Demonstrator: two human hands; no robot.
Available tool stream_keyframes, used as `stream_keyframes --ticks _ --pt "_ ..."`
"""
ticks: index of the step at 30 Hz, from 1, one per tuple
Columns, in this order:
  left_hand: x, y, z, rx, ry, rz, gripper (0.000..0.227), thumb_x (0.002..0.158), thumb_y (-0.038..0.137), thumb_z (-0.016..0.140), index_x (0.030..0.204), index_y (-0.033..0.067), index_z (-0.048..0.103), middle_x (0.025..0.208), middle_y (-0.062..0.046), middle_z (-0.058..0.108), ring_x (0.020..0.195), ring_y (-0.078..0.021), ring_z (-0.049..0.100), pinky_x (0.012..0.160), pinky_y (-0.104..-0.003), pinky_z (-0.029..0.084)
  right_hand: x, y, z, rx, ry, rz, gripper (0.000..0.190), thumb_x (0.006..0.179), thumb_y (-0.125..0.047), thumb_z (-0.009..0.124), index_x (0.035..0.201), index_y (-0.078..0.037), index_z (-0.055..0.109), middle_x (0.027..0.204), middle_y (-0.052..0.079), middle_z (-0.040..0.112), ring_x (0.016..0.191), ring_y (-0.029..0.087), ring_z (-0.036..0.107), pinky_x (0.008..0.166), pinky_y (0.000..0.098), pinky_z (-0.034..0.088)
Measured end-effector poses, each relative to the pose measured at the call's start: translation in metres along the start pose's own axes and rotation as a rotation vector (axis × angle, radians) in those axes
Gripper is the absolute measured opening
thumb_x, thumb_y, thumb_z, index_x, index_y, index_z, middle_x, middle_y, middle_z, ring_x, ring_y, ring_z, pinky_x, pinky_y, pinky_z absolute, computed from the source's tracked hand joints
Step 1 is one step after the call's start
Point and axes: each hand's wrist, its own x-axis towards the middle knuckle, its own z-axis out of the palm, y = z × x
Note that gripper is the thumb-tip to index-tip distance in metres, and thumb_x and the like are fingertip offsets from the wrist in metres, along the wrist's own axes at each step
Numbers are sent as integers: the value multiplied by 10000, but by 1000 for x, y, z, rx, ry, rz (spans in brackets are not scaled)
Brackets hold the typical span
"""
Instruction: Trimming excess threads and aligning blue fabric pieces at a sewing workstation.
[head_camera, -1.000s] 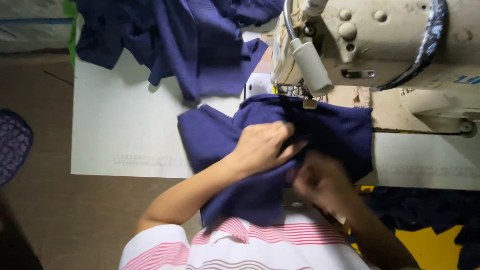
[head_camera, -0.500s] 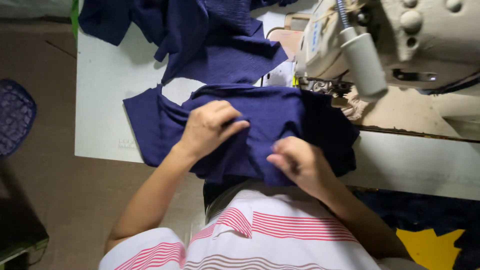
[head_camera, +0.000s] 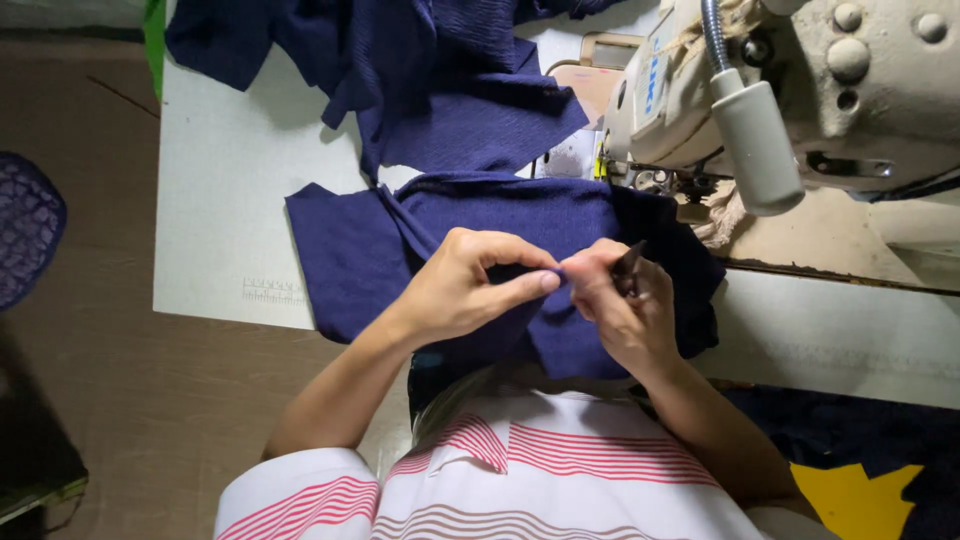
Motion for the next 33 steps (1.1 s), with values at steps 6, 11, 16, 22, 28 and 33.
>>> stream_keyframes --ticks 6,11,16,22,28,33 --pt "-2 -7 11 -120 154 -86 99 774 146 660 859 97 676 785 -39 666 763 -80 599 653 -238 478 -15 35 -10 40 -120 1 728 835 -646 180 1047 -25 494 578 -8 298 419 74 375 395 155 286" --pt "-2 -11 21 -207 206 -110 96 770 137 659 849 85 676 769 -32 660 745 -62 566 651 -228 467 -17 28 -12 14 -236 17 428 906 -329 354 1039 40 525 599 27 371 435 99 412 409 192 351" --pt "-3 -11 26 -216 210 -94 78 771 121 647 833 81 673 743 -38 649 725 -60 548 627 -231 458 -14 26 -18 -6 -193 34 312 846 -261 474 905 10 616 528 40 438 395 101 443 390 206 402" --pt "-2 -11 28 -155 189 -39 71 763 109 652 825 81 673 736 -51 651 699 -101 591 603 -238 459 -13 25 -17 -79 -125 -21 255 867 -189 494 735 -1 605 420 9 395 342 89 369 360 165 341" --pt "-3 0 21 -69 192 39 66 794 124 629 825 72 654 728 -71 649 691 -147 618 595 -268 469 -18 26 -25 -135 -91 -35 337 906 -288 452 695 -55 573 403 20 411 341 94 331 348 193 284" --pt "-11 38 -9 249 -260 132 141 783 122 591 843 -6 596 710 -211 638 655 -373 629 552 -455 491 -25 1 -27 -233 -368 -168 93 766 -146 605 753 -57 580 563 91 509 447 224 490 408 294 386"
